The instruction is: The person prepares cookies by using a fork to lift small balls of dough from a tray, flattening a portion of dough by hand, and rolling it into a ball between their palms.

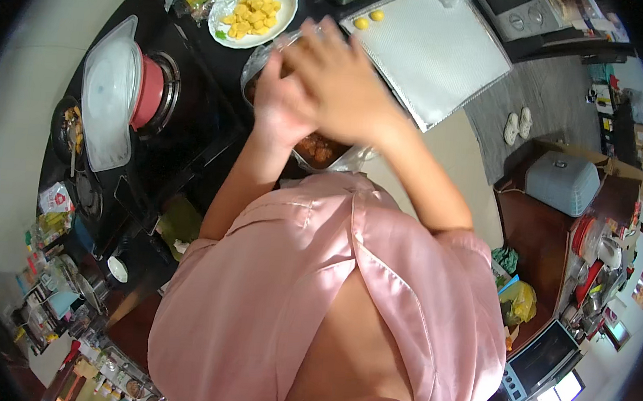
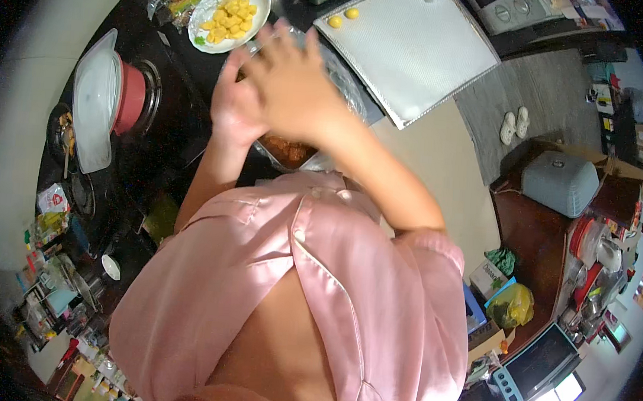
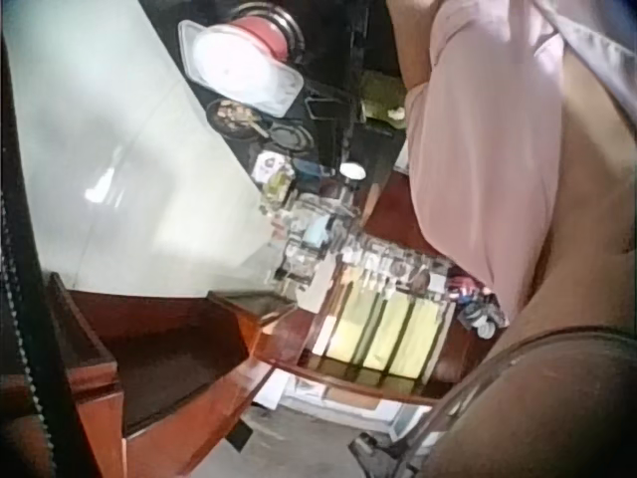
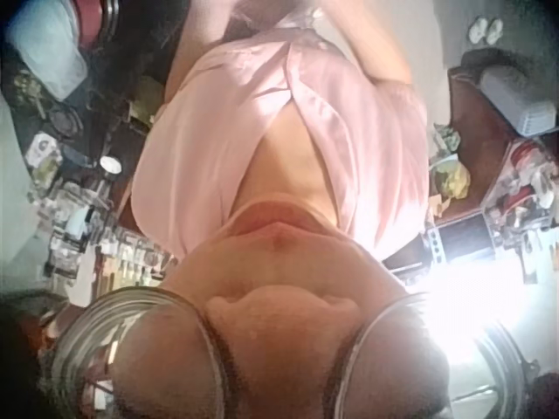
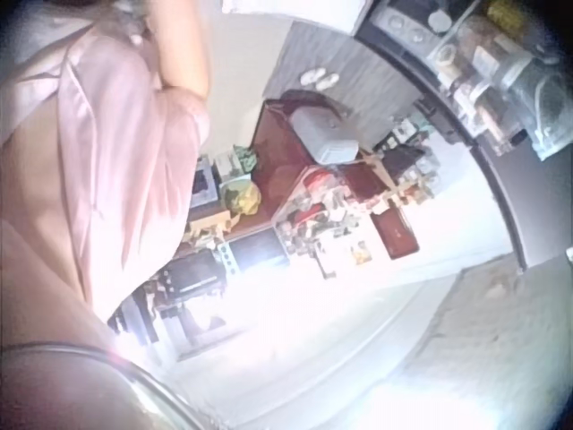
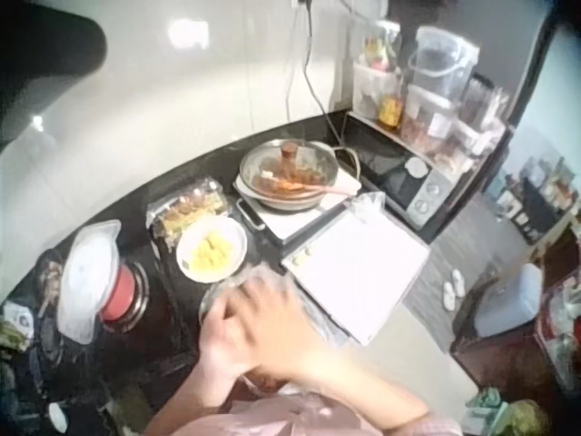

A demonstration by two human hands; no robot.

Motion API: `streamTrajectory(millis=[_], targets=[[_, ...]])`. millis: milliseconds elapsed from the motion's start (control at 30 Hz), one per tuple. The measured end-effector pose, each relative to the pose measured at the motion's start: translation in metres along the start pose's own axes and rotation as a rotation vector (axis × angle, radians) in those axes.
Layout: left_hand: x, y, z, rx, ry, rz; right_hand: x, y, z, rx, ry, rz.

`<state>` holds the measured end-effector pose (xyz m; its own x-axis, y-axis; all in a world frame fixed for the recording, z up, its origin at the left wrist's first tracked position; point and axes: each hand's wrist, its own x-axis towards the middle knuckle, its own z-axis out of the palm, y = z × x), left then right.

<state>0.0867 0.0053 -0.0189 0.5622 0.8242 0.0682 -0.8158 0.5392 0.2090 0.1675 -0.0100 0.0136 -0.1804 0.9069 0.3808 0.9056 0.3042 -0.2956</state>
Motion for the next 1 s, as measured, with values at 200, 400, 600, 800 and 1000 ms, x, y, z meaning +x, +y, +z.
streamTrajectory(millis=[200,400,600,800,1000], targets=[[-0.011,-0.003,0.014,-0.254,0.177,-0.522,0.024,0.002,0.008,0.197,0.07,-0.002],[-0.004,0.014,-0.01,-0.04,0.143,-0.374,0.001,-0.05,0.005,0.168,-0.095,-0.075],[0.004,0.023,-0.037,-0.336,0.037,-0.322,0.005,-0.01,-0.013,-0.005,-0.091,-0.008],[-0.007,0.001,0.004,-0.232,0.016,-0.538,0.032,-0.006,0.007,0.223,0.052,-0.031],[0.005,0.02,-0.01,-0.019,0.073,-0.353,0.01,-0.045,-0.015,0.219,-0.085,-0.218]])
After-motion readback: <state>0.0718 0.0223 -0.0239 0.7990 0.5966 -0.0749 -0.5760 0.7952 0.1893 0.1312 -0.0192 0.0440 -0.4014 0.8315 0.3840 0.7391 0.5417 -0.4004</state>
